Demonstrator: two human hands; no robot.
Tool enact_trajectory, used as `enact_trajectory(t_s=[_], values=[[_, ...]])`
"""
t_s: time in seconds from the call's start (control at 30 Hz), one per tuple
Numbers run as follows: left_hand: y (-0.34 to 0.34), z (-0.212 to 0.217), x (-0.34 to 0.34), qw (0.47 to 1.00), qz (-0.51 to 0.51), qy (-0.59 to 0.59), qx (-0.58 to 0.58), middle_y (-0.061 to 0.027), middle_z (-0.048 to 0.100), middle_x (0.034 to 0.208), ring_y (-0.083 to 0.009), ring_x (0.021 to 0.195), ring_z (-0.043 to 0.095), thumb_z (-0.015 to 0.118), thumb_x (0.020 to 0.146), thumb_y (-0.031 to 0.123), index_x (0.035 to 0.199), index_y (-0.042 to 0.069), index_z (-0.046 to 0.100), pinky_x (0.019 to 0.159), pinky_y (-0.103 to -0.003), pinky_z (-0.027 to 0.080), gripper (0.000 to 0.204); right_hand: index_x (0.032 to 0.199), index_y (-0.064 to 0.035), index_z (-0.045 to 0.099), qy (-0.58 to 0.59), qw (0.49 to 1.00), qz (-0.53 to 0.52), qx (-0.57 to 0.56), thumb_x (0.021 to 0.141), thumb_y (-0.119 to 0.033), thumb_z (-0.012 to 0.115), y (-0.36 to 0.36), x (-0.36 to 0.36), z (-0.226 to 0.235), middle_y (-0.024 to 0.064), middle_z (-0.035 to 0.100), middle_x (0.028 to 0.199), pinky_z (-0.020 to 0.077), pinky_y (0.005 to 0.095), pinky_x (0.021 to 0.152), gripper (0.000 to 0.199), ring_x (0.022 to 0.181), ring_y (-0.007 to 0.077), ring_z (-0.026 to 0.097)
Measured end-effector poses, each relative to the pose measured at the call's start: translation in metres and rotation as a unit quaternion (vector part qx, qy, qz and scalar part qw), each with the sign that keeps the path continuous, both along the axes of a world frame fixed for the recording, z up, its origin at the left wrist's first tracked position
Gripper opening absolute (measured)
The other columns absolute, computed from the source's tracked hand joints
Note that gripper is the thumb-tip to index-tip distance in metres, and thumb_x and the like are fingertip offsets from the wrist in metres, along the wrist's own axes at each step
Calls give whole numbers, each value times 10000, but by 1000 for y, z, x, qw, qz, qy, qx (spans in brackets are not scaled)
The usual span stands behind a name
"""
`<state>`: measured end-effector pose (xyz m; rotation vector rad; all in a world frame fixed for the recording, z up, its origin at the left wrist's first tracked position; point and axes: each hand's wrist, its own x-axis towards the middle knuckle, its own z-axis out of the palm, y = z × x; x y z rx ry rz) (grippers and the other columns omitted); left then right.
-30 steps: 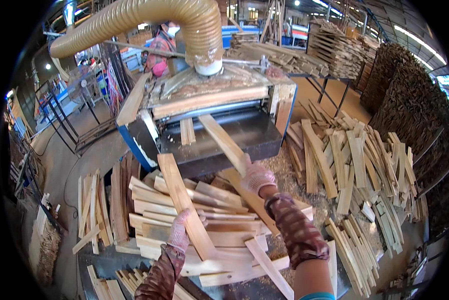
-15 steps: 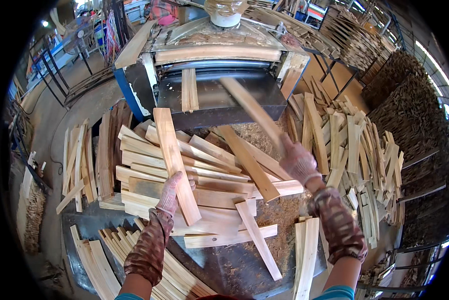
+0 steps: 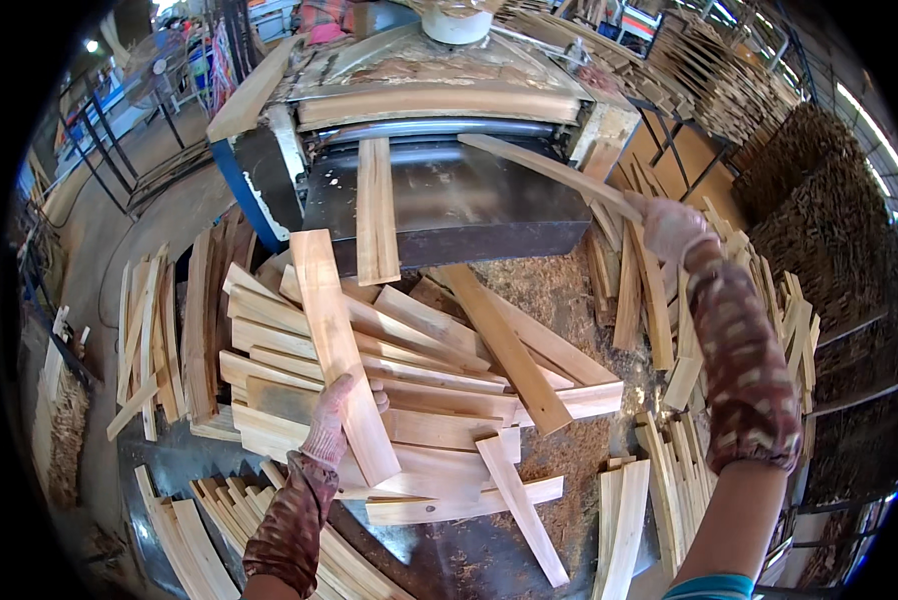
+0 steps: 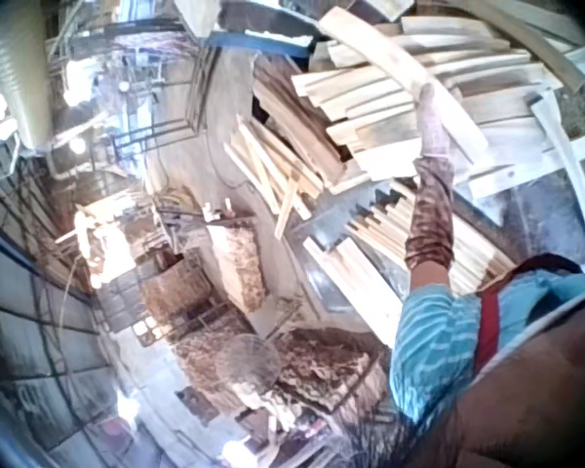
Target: The person sorts and stacks wooden planks in a workshop. They pick up planks from a pile, align them, and place them into neat stacks on a table and nearby racks.
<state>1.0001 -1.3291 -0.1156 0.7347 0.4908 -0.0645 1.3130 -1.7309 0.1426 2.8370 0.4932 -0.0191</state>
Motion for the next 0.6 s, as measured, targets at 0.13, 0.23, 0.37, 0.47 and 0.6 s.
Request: enact_trajectory(t_s=[0.13,0.23,0.37,0.47,0.6], values=[[0,0,-2,999,25,9,-23,-173,690,986,-313,850,713,745,902,350,1207,34,576,846,-457,603,471,1450,-204,516,38,998,34,30,879,-7,497,35,-3,19,199,709,1024,570,429,788,604,925,363,714],[-3,10,-4,999,24,2,-29,-178,690,992,-317,862,716,752,897,350,1220,57,572,832,-450,606,472,1441,-217,508,40,998,8,46,854,-5,533,14,7,14,198,714,1042,540,445,859,624,991,368,702],[-6,11,-4,999,24,18,-25,-171,696,966,-309,814,717,740,905,377,1181,41,573,780,-453,615,466,1400,-221,535,-34,999,32,-12,868,-51,537,15,4,27,180,716,957,561,451,782,558,925,381,712],[-10,14,1,998,50,17,-33,-167,701,934,-305,768,718,769,884,362,1135,33,589,762,-452,620,451,1412,-224,525,2,999,-3,-43,881,-73,526,28,11,14,177,715,947,565,458,732,552,886,383,711],[0,3,2,999,41,9,-24,-163,698,916,-301,758,716,773,885,367,1102,28,589,761,-459,623,443,1433,-196,503,34,999,1,0,872,-76,568,38,1,-16,156,720,971,570,459,785,578,927,363,711]])
